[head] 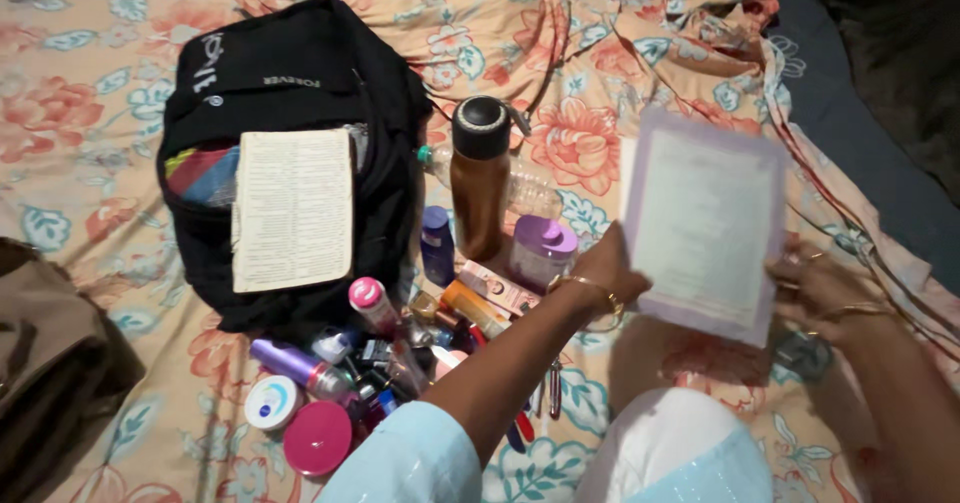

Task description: The person sits at a bed and unpacks a beige handbag, taking out pens, cosmetics and small bottles, then organizes the items on the bed and places some into a black backpack, arranging chargers, a box and a towel beside it.

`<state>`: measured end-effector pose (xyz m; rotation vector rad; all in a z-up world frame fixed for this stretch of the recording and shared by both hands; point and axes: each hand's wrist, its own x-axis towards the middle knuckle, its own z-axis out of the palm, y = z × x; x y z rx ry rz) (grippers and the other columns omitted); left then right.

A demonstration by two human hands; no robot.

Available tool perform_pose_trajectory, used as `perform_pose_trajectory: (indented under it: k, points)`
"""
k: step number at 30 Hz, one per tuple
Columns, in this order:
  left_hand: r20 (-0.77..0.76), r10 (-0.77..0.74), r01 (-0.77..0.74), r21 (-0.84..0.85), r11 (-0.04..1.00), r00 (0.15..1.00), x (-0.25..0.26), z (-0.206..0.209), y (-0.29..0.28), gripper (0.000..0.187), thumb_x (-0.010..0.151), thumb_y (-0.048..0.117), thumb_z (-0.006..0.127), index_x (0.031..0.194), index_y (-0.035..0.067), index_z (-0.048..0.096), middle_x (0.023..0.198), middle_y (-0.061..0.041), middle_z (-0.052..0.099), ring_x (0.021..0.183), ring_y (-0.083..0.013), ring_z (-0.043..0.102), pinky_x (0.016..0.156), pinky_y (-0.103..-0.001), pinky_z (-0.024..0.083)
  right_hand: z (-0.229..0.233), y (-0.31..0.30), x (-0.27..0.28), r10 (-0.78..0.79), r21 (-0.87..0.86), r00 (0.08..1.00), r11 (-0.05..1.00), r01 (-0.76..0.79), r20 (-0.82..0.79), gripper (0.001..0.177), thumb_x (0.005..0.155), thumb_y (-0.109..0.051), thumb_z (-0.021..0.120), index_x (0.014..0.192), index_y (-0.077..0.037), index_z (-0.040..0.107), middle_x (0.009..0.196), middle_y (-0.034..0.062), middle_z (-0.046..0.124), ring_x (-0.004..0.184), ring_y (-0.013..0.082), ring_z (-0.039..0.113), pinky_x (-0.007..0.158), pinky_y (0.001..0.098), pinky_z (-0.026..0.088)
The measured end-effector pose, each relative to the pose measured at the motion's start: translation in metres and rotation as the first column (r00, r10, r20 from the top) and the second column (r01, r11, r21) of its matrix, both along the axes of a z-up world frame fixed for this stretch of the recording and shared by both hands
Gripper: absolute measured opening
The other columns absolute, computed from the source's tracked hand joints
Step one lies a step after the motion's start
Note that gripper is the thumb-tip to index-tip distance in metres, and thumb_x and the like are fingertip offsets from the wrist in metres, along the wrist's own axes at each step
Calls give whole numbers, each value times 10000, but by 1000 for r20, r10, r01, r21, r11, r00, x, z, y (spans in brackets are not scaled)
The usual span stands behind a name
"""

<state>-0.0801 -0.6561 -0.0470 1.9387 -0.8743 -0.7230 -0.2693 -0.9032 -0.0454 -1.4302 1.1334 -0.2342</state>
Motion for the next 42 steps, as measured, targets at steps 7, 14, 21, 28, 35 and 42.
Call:
perform_pose_trajectory:
  k: [7, 14, 21, 28, 35, 42]
  points:
    - [11, 191, -191, -23, 981, 982, 6, -7, 50, 940, 747, 221, 721, 1560, 45, 284, 1232, -227, 682, 1153, -387, 650, 993, -450, 497, -143, -55, 8, 178, -181, 899, 946, -268, -400, 463, 929, -339, 715, 1211, 29, 725, 1122, 228, 759, 940, 287, 673, 788, 425, 539]
    - [89, 396, -376, -182, 909, 914, 34, 58, 137, 673, 782, 216, 655, 1429, 106, 505, 1001, -148, 768, 1001, -377, 716, 912, -468, 533, -111, -54, 31, 78, -476, 598, 528, -704, -797, 841, 855, -629, 723, 1300, 84, 691, 1194, 350, 742, 1078, 436, 744, 939, 488, 564]
    - [154, 581, -532, -269, 803, 799, 72, 61, 243, 638, 778, 245, 713, 1381, 119, 548, 963, -144, 773, 897, -336, 747, 822, -427, 572, 11, 92, 89, 132, -562, 635, 354, -748, -761, 700, 896, -617, 635, 1370, -105, 704, 1276, 154, 760, 1189, 357, 703, 1026, 476, 536]
    - [120, 770, -733, -245, 635, 627, 125, 32, 377, 600, 765, 180, 710, 1346, 78, 599, 875, -115, 791, 826, -241, 766, 799, -362, 582, 102, 276, 165, 482, -649, 701, 306, -697, -526, 490, 911, -496, 640, 1250, -168, 774, 1111, 147, 800, 997, 304, 780, 906, 429, 582]
    - [-22, 821, -816, -122, 565, 571, 160, 16, 428, 651, 730, 164, 739, 1353, 69, 575, 883, -69, 777, 857, -196, 746, 817, -328, 559, 69, 358, 280, 797, -493, 532, 354, -795, -285, 503, 927, -352, 655, 1304, -19, 680, 1119, 163, 779, 1007, 228, 745, 852, 359, 584]
    - [57, 814, -814, -34, 581, 578, 221, -30, 421, 711, 699, 232, 797, 1357, 56, 592, 1007, -112, 736, 952, -268, 719, 861, -371, 558, -4, 367, 376, 754, -183, 592, 564, -805, -283, 596, 926, -359, 675, 1397, -6, 581, 1237, 128, 703, 1023, 229, 688, 695, 385, 589]
